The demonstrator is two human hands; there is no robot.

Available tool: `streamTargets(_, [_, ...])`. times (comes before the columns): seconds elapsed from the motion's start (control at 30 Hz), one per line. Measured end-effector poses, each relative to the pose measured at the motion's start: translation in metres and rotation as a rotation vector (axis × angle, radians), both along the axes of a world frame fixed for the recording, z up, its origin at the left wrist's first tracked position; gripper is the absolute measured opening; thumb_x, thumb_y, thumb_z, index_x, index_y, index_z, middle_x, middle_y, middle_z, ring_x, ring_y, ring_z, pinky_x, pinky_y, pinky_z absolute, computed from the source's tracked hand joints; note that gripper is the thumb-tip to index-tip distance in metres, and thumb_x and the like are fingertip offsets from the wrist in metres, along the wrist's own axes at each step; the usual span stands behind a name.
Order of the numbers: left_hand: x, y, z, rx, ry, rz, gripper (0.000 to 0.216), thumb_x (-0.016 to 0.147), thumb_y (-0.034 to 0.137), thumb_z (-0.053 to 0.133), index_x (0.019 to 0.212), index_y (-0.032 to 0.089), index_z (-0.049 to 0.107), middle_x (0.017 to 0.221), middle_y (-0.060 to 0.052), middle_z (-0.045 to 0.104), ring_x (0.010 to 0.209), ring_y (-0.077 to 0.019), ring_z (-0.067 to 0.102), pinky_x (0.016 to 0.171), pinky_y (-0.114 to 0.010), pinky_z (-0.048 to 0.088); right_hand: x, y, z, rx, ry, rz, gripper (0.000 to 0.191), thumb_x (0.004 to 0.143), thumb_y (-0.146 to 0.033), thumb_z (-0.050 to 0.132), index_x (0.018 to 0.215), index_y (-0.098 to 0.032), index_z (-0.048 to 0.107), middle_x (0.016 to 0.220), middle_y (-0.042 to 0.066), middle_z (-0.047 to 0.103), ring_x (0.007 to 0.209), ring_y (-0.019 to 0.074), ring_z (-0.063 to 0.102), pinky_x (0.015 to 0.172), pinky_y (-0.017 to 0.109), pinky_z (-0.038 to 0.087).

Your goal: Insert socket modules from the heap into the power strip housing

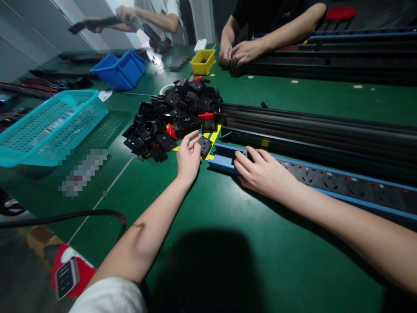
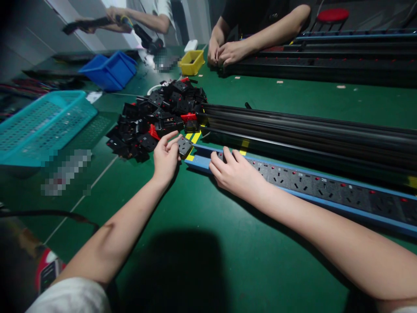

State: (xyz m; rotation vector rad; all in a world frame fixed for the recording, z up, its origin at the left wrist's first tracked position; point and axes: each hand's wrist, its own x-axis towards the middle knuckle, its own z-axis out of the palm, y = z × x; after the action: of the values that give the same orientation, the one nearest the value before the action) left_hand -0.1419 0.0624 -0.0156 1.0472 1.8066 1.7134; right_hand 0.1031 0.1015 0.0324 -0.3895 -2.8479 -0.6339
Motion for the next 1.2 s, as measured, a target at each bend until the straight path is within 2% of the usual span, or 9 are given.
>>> streamTargets(0.07, [0.0, 0.0, 0.001, -0.01, 0.004, -0.008, 0.036, 0.086, 0.02, 0.057, 0.121, 0.023, 0.065, 0.12, -0.008, 0.074, 0.064, -0.0117, 0.069, 0.061, -0.027, 0.059, 0.0, 0.0, 0.0, 0.003, -0.004, -0.001, 0.03, 0.099, -0.026, 0.049, 0.118, -0.009, 0.065, 0.134, 0.017, 0.062, 0.121, 0.0385, 0.056, 0.092, 0.044, 0.041])
streamTargets(0.2, [-0.001, 0.001, -0.001, 0.038, 0.076, -0.033, 0.031, 0.088, 0.022, 0.057, 0.118, 0.021, 0.064, 0.116, -0.007, 0.074, 0.1, -0.0195, 0.073, 0.082, -0.031, 0.06, 0.0, 0.0, 0.001, 0.012, -0.009, 0.0, 0.031, 0.099, -0.027, 0.049, 0.119, -0.009, 0.064, 0.134, 0.017, 0.062, 0.121, 0.0385, 0.056, 0.091, 0.044, 0.041])
streamTargets(0.23, [-0.001, 0.001, -0.002, 0.041, 0.1, -0.033, 0.03, 0.089, 0.022, 0.057, 0.118, 0.021, 0.064, 0.115, -0.007, 0.074, 0.104, -0.0199, 0.071, 0.085, -0.031, 0.058, 0.0, 0.0, 0.001, 0.013, -0.007, 0.001, 0.032, 0.099, -0.027, 0.049, 0.12, -0.009, 0.064, 0.134, 0.017, 0.062, 0.121, 0.0383, 0.056, 0.091, 0.044, 0.041])
streamTargets(0.37, [-0.001, -0.001, 0.001, -0.063, 0.231, -0.008, 0.03, 0.09, 0.027, 0.061, 0.119, 0.021, 0.063, 0.104, -0.006, 0.07, 0.083, -0.015, 0.065, 0.076, -0.029, 0.053, -0.001, 0.0, 0.001, 0.011, -0.011, 0.002, 0.032, 0.1, -0.027, 0.048, 0.121, -0.009, 0.064, 0.134, 0.017, 0.062, 0.12, 0.0385, 0.056, 0.092, 0.044, 0.042])
streamTargets(0.5, [0.001, -0.003, 0.007, -0.132, 0.441, 0.015, 0.029, 0.088, 0.029, 0.065, 0.116, 0.022, 0.068, 0.09, -0.003, 0.056, 0.079, -0.0145, 0.054, 0.073, -0.027, 0.046, -0.001, 0.0, 0.001, 0.014, -0.019, -0.004, 0.033, 0.101, -0.028, 0.046, 0.121, -0.009, 0.063, 0.134, 0.016, 0.062, 0.12, 0.0391, 0.057, 0.091, 0.044, 0.042])
streamTargets(0.7, [0.002, -0.003, 0.01, -0.15, 0.441, -0.048, 0.026, 0.091, 0.03, 0.062, 0.116, 0.024, 0.067, 0.072, 0.003, 0.04, 0.068, -0.0131, 0.045, 0.066, -0.026, 0.036, -0.001, 0.0, 0.0, -0.008, -0.006, -0.001, 0.031, 0.099, -0.026, 0.049, 0.12, -0.009, 0.064, 0.135, 0.017, 0.062, 0.122, 0.0386, 0.056, 0.093, 0.045, 0.042])
streamTargets(0.87, [0.002, -0.002, 0.011, -0.178, 0.414, 0.024, 0.021, 0.092, 0.031, 0.059, 0.109, 0.02, 0.063, 0.064, 0.006, 0.034, 0.061, -0.0123, 0.041, 0.063, -0.026, 0.034, -0.001, 0.0, 0.0, -0.017, -0.004, -0.001, 0.031, 0.099, -0.026, 0.049, 0.12, -0.009, 0.065, 0.134, 0.018, 0.062, 0.122, 0.0392, 0.057, 0.093, 0.045, 0.043])
streamTargets(1.03, [-0.001, -0.001, 0.008, -0.163, 0.297, 0.12, 0.018, 0.093, 0.036, 0.055, 0.101, 0.02, 0.058, 0.066, 0.005, 0.045, 0.062, -0.013, 0.047, 0.062, -0.026, 0.036, 0.0, 0.0, 0.001, -0.009, -0.013, -0.001, 0.031, 0.099, -0.026, 0.048, 0.119, -0.009, 0.064, 0.135, 0.017, 0.062, 0.121, 0.0399, 0.057, 0.092, 0.046, 0.044])
streamTargets(1.2, [-0.004, 0.001, 0.006, -0.083, 0.191, 0.071, 0.018, 0.094, 0.035, 0.05, 0.087, 0.02, 0.058, 0.084, -0.001, 0.062, 0.08, -0.0155, 0.058, 0.072, -0.026, 0.043, 0.0, 0.0, 0.0, -0.009, -0.02, -0.008, 0.031, 0.101, -0.027, 0.045, 0.119, -0.009, 0.063, 0.135, 0.016, 0.061, 0.121, 0.04, 0.057, 0.093, 0.045, 0.044])
